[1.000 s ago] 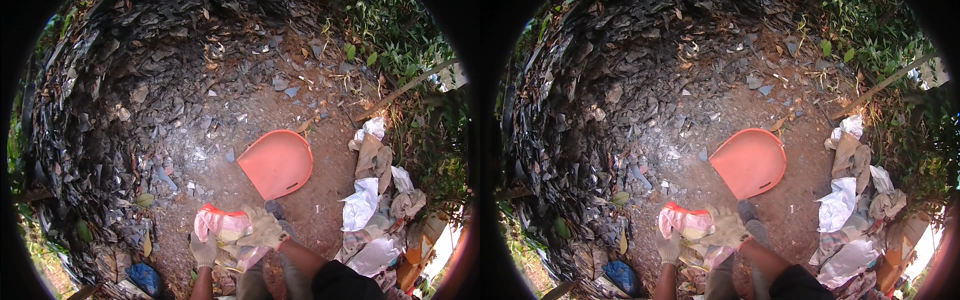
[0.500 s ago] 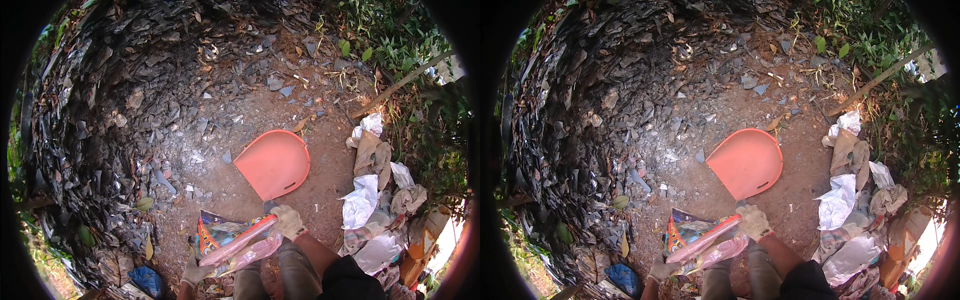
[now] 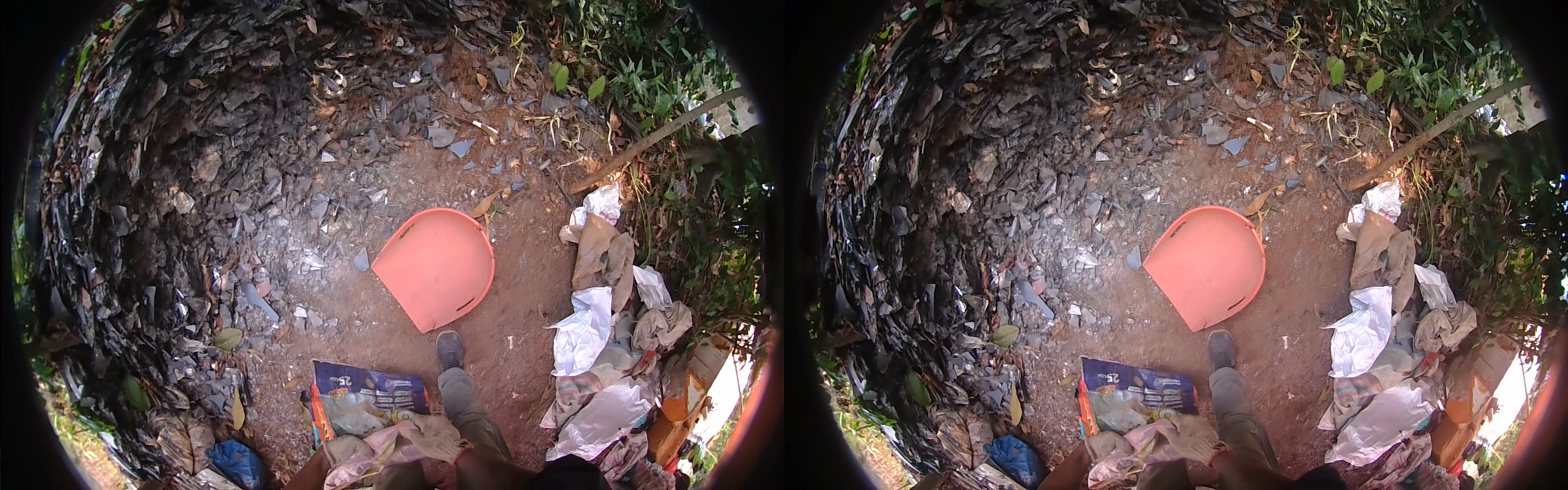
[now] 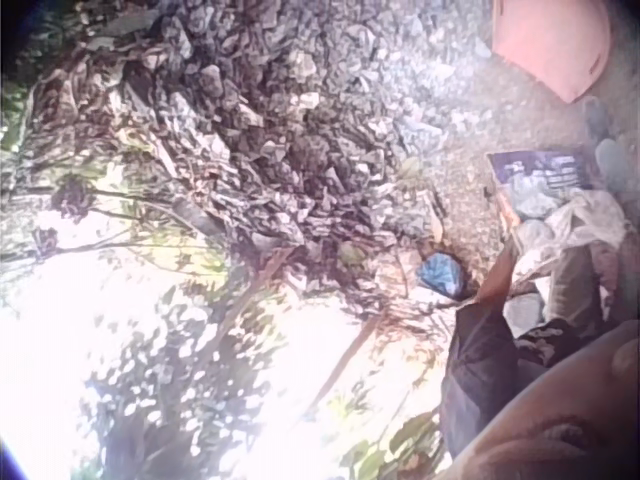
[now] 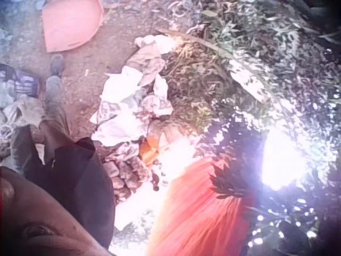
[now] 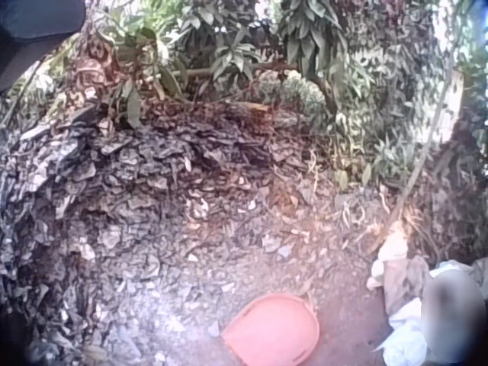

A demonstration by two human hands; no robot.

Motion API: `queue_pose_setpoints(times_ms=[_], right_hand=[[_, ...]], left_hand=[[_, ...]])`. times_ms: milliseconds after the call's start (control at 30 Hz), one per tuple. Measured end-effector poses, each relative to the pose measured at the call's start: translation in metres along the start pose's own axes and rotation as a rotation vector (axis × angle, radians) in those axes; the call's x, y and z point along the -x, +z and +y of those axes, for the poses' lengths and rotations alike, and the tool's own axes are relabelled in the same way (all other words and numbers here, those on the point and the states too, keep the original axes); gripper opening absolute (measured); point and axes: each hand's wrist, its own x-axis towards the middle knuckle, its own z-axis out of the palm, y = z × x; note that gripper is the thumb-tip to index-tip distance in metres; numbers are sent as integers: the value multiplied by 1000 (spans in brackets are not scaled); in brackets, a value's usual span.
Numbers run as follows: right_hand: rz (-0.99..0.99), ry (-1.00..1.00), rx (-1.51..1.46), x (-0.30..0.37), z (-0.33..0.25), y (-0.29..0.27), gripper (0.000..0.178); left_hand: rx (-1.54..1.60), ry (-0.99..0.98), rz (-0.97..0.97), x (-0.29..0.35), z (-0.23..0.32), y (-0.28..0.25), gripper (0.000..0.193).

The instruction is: The person collects broken glass and debris from the ground using a red dustpan and gloved hands, then transfers the contents into a white sack.

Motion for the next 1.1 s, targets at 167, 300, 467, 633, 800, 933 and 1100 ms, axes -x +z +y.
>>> queue_pose_setpoints(times_ms=[167,300,467,633,800,933,1100], right_hand=[[-660,-427,37,-47,60,-26,47],[-609,-358,-31,-109,74,-82,52],[-752,-310,-345,-160,41,-149,53],[-491,-309,-98,-174,21,-253,99],[105,91,-478,-161,89,-300,123],[79,-2,-668,-156,95,-299,120],[123,10,-197,-137,28,-418,87]], left_hand=[[-430,60,5,58,82,36,46],[-1012,372,349,98,155,132,56],[-1869,830,1007,66,211,236,73],[-1436,277,1171,25,254,218,53],[-589,771,1257,13,345,300,37],[-547,741,1332,-29,380,348,33],[-471,755,1568,-30,423,400,34]])
